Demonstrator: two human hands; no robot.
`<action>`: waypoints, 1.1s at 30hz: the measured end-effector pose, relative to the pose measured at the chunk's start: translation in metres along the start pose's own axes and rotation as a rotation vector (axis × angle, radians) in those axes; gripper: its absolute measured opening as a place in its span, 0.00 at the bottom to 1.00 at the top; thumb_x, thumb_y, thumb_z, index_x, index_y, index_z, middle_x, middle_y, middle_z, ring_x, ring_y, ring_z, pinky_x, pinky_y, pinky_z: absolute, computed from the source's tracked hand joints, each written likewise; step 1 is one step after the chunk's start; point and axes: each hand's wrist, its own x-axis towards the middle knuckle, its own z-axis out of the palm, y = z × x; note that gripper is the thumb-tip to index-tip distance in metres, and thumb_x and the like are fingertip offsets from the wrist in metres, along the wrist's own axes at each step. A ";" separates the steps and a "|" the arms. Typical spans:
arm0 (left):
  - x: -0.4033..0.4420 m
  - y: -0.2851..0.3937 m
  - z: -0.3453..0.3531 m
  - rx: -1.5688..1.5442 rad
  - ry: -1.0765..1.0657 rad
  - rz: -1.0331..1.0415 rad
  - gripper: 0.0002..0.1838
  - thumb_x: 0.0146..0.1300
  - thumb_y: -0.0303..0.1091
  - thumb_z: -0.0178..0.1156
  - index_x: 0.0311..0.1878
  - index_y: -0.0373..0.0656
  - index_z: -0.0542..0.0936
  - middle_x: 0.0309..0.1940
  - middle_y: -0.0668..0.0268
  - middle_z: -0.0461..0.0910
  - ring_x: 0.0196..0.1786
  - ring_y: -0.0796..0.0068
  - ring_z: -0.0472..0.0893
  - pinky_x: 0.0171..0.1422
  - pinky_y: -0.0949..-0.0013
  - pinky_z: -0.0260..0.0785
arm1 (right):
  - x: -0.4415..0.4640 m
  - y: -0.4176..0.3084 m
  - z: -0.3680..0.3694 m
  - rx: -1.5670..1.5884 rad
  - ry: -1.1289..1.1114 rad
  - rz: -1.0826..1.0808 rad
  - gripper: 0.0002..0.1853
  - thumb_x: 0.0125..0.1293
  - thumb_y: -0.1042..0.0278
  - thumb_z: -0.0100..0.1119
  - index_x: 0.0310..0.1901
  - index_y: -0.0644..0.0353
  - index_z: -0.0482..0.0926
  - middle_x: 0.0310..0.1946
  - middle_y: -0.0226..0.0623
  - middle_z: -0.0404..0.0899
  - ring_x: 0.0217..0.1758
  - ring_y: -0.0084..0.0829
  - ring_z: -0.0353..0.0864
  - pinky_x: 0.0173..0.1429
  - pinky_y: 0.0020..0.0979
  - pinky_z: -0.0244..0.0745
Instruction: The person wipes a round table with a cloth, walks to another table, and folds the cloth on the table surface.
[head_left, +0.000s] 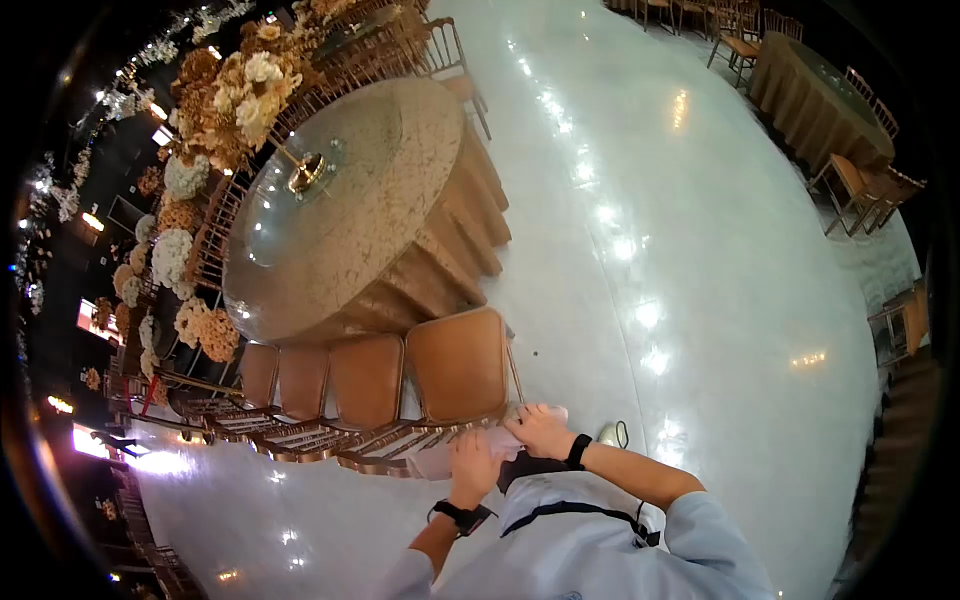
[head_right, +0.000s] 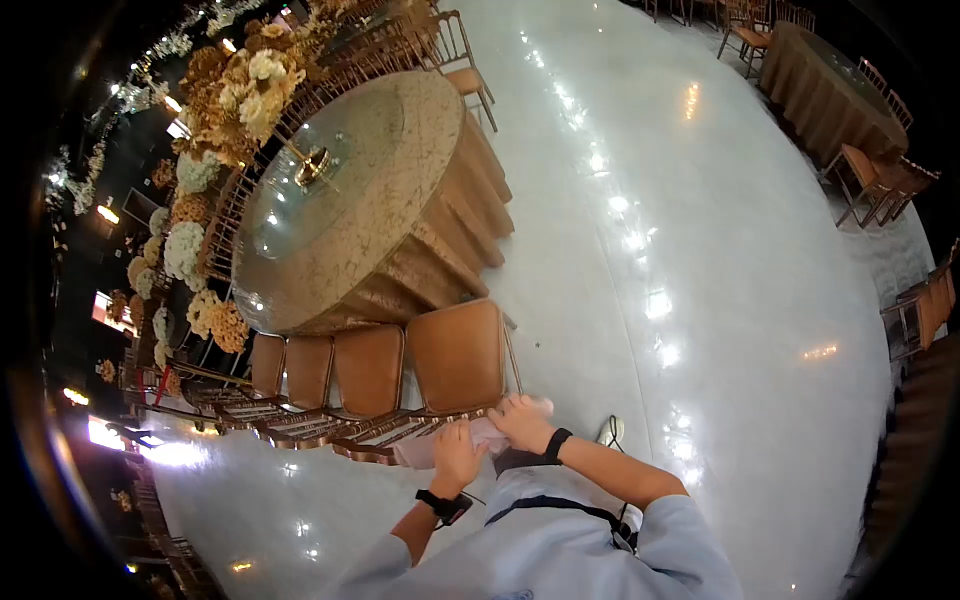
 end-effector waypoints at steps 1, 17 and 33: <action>0.007 0.012 0.009 0.010 0.013 -0.003 0.30 0.57 0.47 0.64 0.56 0.35 0.72 0.52 0.50 0.75 0.58 0.51 0.71 0.63 0.48 0.60 | -0.006 0.015 0.004 0.013 -0.085 0.027 0.28 0.46 0.64 0.68 0.52 0.55 0.75 0.46 0.45 0.75 0.53 0.44 0.72 0.50 0.40 0.66; 0.203 0.098 0.119 -0.398 -0.483 0.099 0.37 0.56 0.70 0.58 0.33 0.35 0.79 0.29 0.48 0.83 0.34 0.49 0.83 0.37 0.52 0.71 | -0.074 0.208 -0.076 0.021 -0.160 0.341 0.19 0.43 0.60 0.66 0.39 0.56 0.80 0.32 0.47 0.82 0.40 0.50 0.81 0.44 0.46 0.72; 0.511 0.203 0.069 -0.204 -0.755 0.492 0.15 0.41 0.35 0.67 0.32 0.34 0.85 0.28 0.47 0.83 0.33 0.50 0.84 0.36 0.53 0.76 | -0.057 0.444 -0.223 0.450 -0.386 0.755 0.25 0.48 0.55 0.67 0.46 0.61 0.82 0.36 0.45 0.85 0.40 0.43 0.85 0.45 0.39 0.78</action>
